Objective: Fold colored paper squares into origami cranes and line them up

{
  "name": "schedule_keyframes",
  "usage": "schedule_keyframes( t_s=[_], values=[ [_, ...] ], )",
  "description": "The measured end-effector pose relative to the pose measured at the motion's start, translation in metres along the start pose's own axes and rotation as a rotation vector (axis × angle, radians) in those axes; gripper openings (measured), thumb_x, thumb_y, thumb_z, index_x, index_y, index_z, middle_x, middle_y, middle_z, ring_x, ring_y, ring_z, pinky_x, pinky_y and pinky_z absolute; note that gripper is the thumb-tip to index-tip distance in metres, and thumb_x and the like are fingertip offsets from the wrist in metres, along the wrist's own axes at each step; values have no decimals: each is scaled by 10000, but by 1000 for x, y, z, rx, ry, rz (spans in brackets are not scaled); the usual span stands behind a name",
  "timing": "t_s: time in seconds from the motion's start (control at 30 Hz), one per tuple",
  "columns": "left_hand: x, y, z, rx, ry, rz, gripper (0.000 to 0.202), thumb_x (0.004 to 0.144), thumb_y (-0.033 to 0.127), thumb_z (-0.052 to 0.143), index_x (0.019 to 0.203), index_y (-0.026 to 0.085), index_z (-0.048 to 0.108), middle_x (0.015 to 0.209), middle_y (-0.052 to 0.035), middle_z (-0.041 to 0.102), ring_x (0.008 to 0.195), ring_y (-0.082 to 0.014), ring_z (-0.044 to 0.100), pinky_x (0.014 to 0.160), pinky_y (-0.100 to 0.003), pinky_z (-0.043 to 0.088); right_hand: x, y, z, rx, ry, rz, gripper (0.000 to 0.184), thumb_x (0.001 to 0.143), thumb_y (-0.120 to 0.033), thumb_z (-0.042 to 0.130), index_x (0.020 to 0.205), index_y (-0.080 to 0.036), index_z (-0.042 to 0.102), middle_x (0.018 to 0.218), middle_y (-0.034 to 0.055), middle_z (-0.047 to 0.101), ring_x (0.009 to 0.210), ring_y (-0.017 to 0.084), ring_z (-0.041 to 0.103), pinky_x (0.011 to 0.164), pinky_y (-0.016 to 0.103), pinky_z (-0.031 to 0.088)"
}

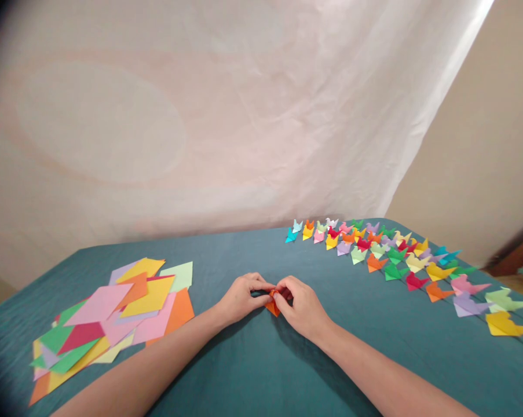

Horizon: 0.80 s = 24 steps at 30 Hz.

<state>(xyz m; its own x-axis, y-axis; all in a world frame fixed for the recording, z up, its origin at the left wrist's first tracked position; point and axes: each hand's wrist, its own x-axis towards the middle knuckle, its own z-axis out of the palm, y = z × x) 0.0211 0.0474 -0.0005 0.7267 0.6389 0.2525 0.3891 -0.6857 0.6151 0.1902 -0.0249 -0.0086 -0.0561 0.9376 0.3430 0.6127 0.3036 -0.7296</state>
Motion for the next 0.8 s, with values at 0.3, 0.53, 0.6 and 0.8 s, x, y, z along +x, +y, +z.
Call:
schedule_keyframes(
  t_s=[0.3,0.53,0.6,0.8],
  values=[
    [2,1,2,12,-1,-28,201,782,288,607,944,247,718,798,-17,644,799,-154,577,748,-241,427,-2,-3,-1,-14,-8,-42,129,840,-201,467,858,-184,594,772,18,598,667,137,573,640,262,456],
    [3,1,5,-2,27,-46,217,744,229,615,933,239,722,784,-14,647,782,-157,581,746,-248,437,-5,-7,0,-87,9,-119,109,824,-206,501,882,-192,592,787,33,587,699,157,558,657,279,452],
    [3,0,5,-3,28,-51,219,738,225,616,930,236,722,785,-14,647,783,-157,581,745,-248,439,-4,-5,2,-121,20,-131,99,816,-204,519,878,-195,596,798,35,587,717,163,558,672,284,451],
    [3,0,5,7,37,-42,198,746,235,610,906,230,727,783,-15,651,788,-160,579,750,-247,436,-3,-1,4,-167,7,-139,121,844,-171,492,863,-203,607,818,31,587,740,159,568,704,278,455]
  ],
)
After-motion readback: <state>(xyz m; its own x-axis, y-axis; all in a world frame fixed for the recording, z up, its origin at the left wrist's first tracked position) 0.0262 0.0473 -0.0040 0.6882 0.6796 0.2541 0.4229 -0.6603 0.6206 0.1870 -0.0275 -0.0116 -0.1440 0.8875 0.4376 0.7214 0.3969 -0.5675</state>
